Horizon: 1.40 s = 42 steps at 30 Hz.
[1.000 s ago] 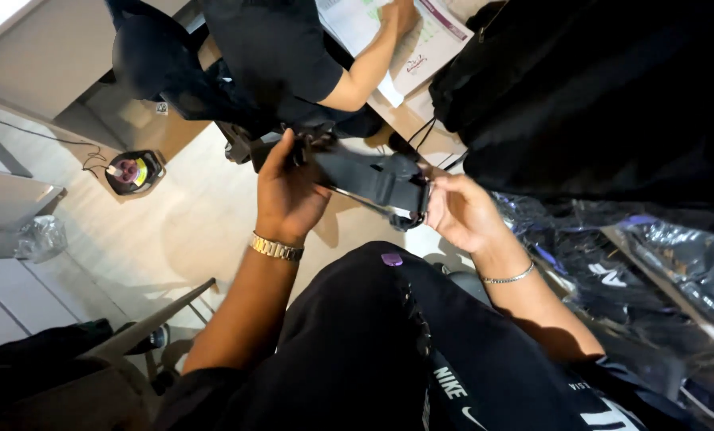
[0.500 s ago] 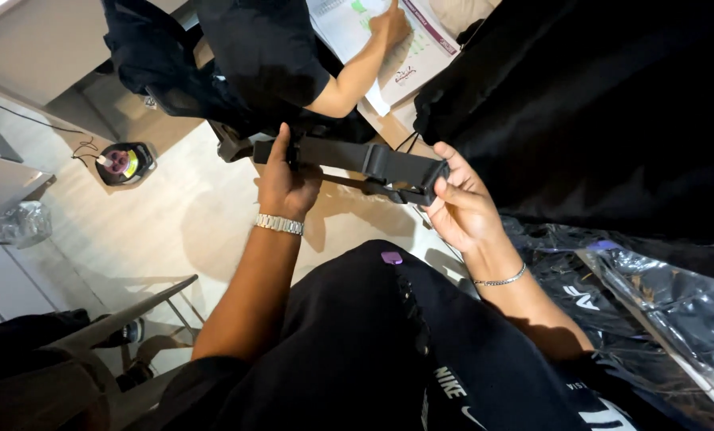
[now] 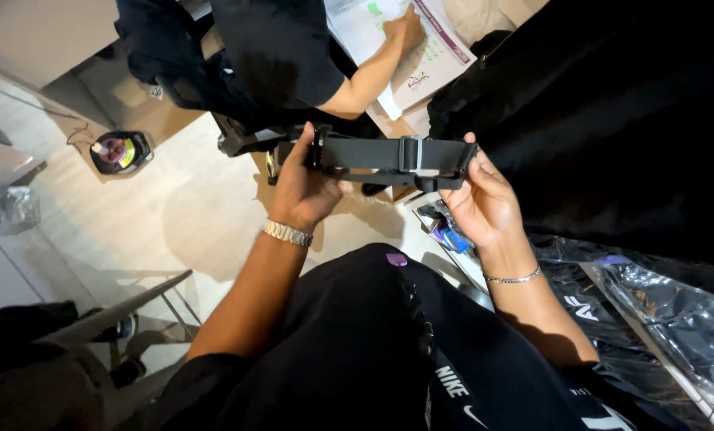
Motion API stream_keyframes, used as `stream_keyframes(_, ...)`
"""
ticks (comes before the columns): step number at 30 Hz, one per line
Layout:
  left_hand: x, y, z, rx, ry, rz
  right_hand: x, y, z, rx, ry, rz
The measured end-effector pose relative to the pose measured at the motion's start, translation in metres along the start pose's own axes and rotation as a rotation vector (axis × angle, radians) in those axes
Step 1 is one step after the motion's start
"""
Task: Assembling and adjusting a camera head mount and its strap components.
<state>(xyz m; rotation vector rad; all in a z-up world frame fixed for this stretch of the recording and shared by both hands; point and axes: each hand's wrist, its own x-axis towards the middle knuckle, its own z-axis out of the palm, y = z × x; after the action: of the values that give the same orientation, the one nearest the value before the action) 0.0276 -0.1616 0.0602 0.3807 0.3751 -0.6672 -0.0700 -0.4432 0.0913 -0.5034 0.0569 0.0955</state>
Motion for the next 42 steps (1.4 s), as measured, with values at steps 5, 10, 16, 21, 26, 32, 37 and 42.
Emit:
stream_keyframes(5,-0.018,0.021,0.035,-0.195,-0.059,-0.143,0.009,0.018,0.032,-0.052,0.019,-0.076)
stream_keyframes(10,-0.022,0.052,0.029,-0.320,-0.440,-0.253,0.017,0.046,0.066,-0.060,0.027,-0.131)
stream_keyframes(16,-0.016,0.087,0.014,-0.325,-0.490,-0.383,0.019,0.077,0.101,-0.080,0.070,-0.217)
stream_keyframes(21,-0.007,0.100,0.001,-0.150,-0.316,-0.478,0.015,0.102,0.189,-0.274,0.134,-0.329)
stream_keyframes(26,0.001,0.119,-0.013,-0.048,-0.164,-0.486,-0.033,0.133,0.159,-0.725,-0.052,-0.276)
stream_keyframes(32,0.022,0.143,-0.045,-0.174,-0.518,-0.480,-0.009,0.164,0.233,-0.889,-0.041,-0.244)
stream_keyframes(37,0.007,0.161,-0.039,-0.241,-0.461,-0.488,0.005,0.173,0.245,-0.808,0.046,-0.253)
stream_keyframes(42,0.002,0.177,-0.044,-0.173,-0.495,-0.446,0.016,0.181,0.237,-0.673,0.033,-0.276)
